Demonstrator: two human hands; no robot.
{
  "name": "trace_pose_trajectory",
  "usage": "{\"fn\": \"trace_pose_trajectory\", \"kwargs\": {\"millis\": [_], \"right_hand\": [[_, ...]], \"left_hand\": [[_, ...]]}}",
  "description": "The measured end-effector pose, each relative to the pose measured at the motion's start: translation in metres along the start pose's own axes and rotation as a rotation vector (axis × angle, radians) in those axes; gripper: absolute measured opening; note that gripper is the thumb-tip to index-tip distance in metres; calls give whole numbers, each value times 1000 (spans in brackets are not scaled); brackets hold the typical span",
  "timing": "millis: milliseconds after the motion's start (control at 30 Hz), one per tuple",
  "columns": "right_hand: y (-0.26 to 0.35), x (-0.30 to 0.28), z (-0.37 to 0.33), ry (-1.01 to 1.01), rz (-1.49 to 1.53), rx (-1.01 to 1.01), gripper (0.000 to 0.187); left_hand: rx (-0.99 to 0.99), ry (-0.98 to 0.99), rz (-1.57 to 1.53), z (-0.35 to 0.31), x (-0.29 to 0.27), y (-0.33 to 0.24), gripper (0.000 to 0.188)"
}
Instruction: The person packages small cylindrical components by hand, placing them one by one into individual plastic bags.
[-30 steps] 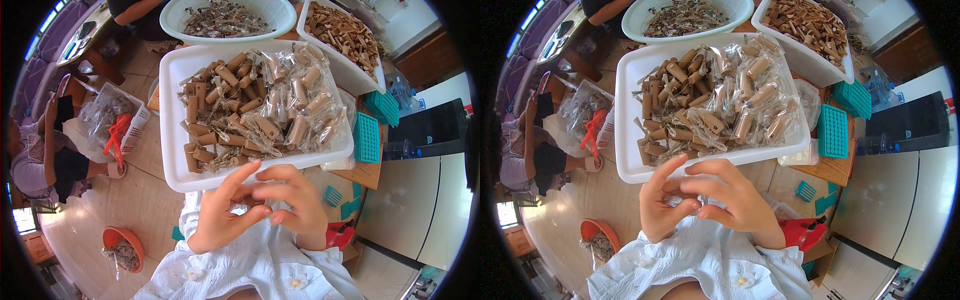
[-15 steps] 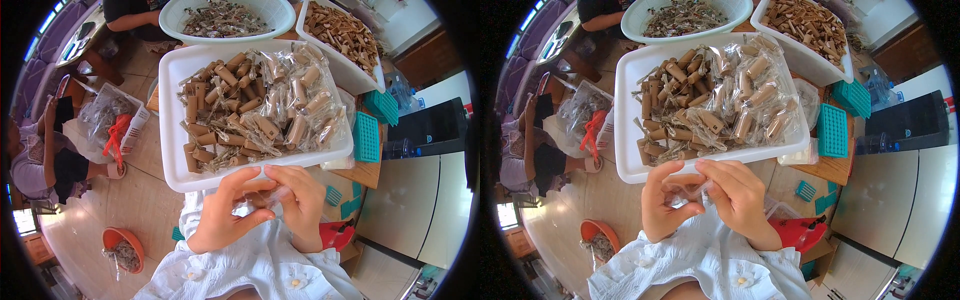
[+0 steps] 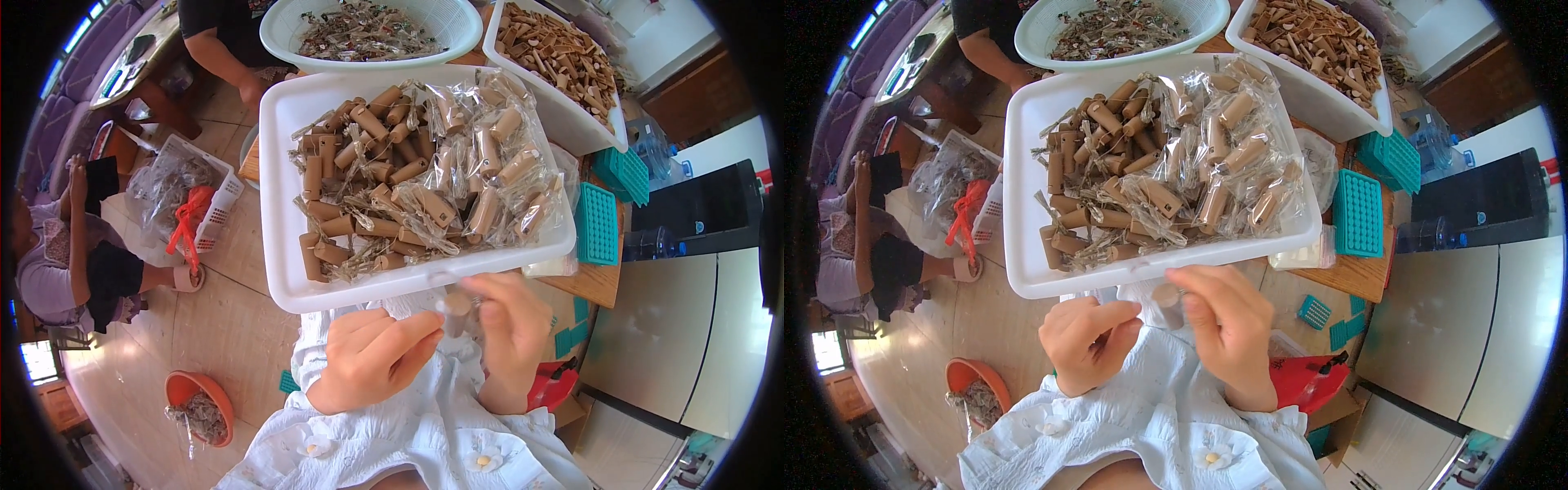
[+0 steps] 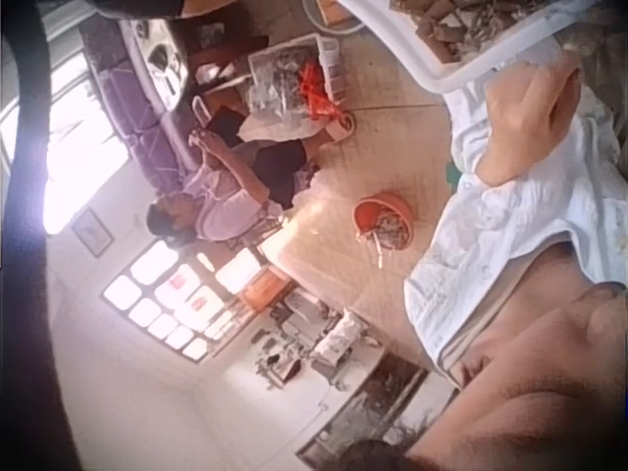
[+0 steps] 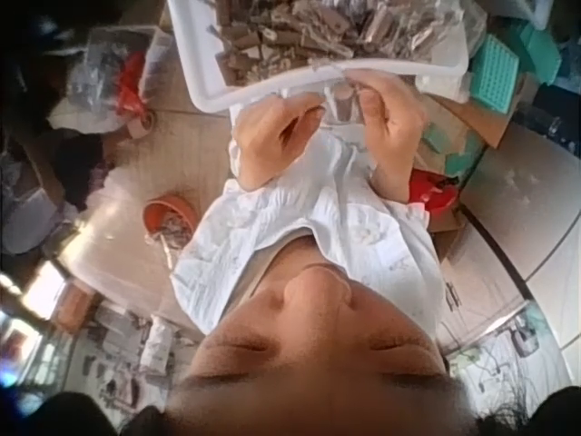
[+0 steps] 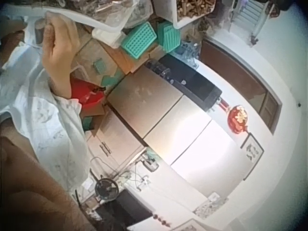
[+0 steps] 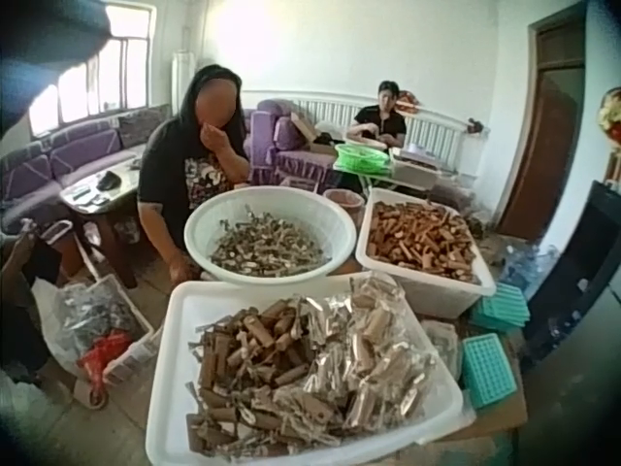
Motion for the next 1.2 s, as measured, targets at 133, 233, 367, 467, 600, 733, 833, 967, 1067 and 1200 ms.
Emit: {"fn": "trace_pose_trajectory", "kwargs": {"millis": [133, 233, 367, 467, 600, 733, 833, 967, 1067, 1200], "right_hand": [[3, 15, -4, 195, -14, -74, 15], [5, 20, -5, 270, -53, -109, 17], [10, 22, -8, 335, -157, -240, 22], [19, 23, -8, 371, -156, -300, 22], [26, 11, -13, 414, -34, -370, 22], [18, -4, -13, 130, 196, -162, 13], [8, -5, -16, -45, 284, 64, 20], [-8, 0, -19, -161, 376, 124, 29], [-8, 5, -21, -136, 636, 264, 31], [-3, 11, -24, -90, 749, 302, 31]], "left_hand": [[193, -60, 170, 2, 3, 1, 32], [186, -35, 220, 3, 8, 1, 32], [95, -71, 149, 3, 7, 4, 22], [57, -60, 68, 1, 2, 5, 18], [-197, -486, 114, -5, -29, 25, 13], [-102, -807, -49, -17, -42, 24, 17], [-52, -575, -248, -17, -27, 15, 19], [18, -41, -614, -10, 2, 22, 18], [-21, 60, -509, -5, 2, 20, 14], [-30, 70, -491, -1, -4, 16, 7]]}}
Point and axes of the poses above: each hand's wrist, its own z-axis towards the middle knuckle, its own x-axis out of the palm, y = z × x, the point moved 5 cm from there along z, towards the middle knuckle, and after that the axes turned 7 degrees about -x, right-handed, at the moved point
